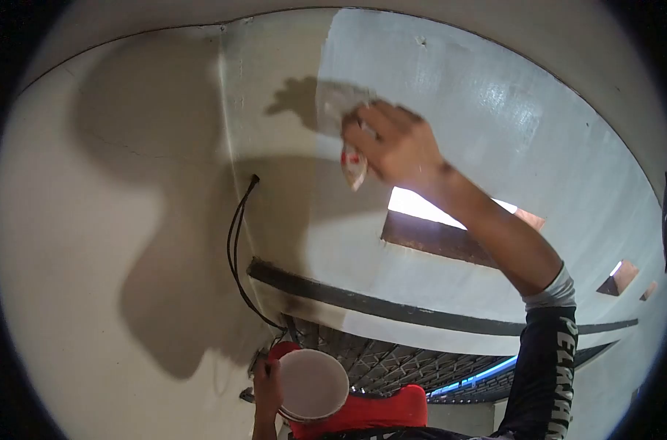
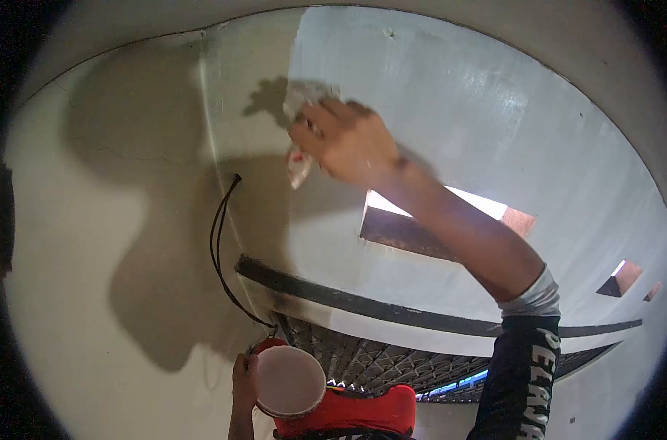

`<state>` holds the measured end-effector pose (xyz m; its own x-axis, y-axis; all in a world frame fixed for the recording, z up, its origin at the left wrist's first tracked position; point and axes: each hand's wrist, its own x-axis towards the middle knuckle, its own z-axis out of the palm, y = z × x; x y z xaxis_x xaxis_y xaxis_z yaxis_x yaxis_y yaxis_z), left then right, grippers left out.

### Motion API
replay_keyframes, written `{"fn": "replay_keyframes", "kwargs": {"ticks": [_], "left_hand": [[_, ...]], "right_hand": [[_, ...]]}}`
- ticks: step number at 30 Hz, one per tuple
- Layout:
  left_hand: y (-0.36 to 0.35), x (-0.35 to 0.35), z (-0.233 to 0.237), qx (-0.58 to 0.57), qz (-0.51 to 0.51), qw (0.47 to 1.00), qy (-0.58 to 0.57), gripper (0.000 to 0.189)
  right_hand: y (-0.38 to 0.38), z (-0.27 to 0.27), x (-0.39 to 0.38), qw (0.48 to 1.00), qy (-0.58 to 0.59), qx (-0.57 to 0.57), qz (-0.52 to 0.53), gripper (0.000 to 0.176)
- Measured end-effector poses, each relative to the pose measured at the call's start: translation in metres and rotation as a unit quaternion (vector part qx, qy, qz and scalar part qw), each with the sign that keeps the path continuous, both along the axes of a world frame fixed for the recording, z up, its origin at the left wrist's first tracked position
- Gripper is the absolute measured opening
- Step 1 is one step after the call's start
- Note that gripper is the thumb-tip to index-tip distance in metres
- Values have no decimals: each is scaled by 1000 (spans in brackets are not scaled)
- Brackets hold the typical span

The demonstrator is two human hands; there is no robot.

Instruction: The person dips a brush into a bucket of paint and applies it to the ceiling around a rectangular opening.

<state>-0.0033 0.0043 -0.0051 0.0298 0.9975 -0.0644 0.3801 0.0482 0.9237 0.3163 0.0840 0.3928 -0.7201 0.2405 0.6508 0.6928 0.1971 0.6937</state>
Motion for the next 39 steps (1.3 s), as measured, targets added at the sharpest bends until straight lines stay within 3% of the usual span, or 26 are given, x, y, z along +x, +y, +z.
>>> {"fn": "replay_keyframes", "kwargs": {"ticks": [3,7,14,20,22,26,29,31,33,35,37,39], "left_hand": [[0,-2,-11,21,2,998,-57,36],[-3,-3,10,-12,2,999,-30,35],[3,-4,5,-45,10,998,-49,34],[1,-3,4,-23,10,999,-39,33],[-1,-4,1,-16,5,1000,-24,33],[-4,-4,1,11,23,998,-56,33],[-4,-6,-2,15,21,998,-61,32],[-2,-9,-3,22,21,998,-61,32],[-1,-8,-4,-36,19,998,-48,32],[-1,-5,-2,-28,14,999,-45,32],[0,-4,-2,-20,9,999,-41,32],[-1,-1,-4,19,7,999,-35,31]], "right_hand": [[35,38,-11,998,-22,58,-6,25],[75,62,-21,989,-52,132,-28,18],[112,89,-17,980,-87,173,-48,19],[117,56,-36,995,17,87,-54,28],[110,29,-54,981,38,-102,-159,30],[92,10,-74,969,69,-206,-118,31],[100,44,-63,976,24,-156,-152,32],[100,74,-50,996,-28,55,-67,34],[103,85,-37,994,-38,58,-80,34],[108,71,-33,993,-48,56,-93,33],[117,20,-31,993,-72,41,-82,28],[115,-44,-34,993,-67,-68,-76,25]]}}
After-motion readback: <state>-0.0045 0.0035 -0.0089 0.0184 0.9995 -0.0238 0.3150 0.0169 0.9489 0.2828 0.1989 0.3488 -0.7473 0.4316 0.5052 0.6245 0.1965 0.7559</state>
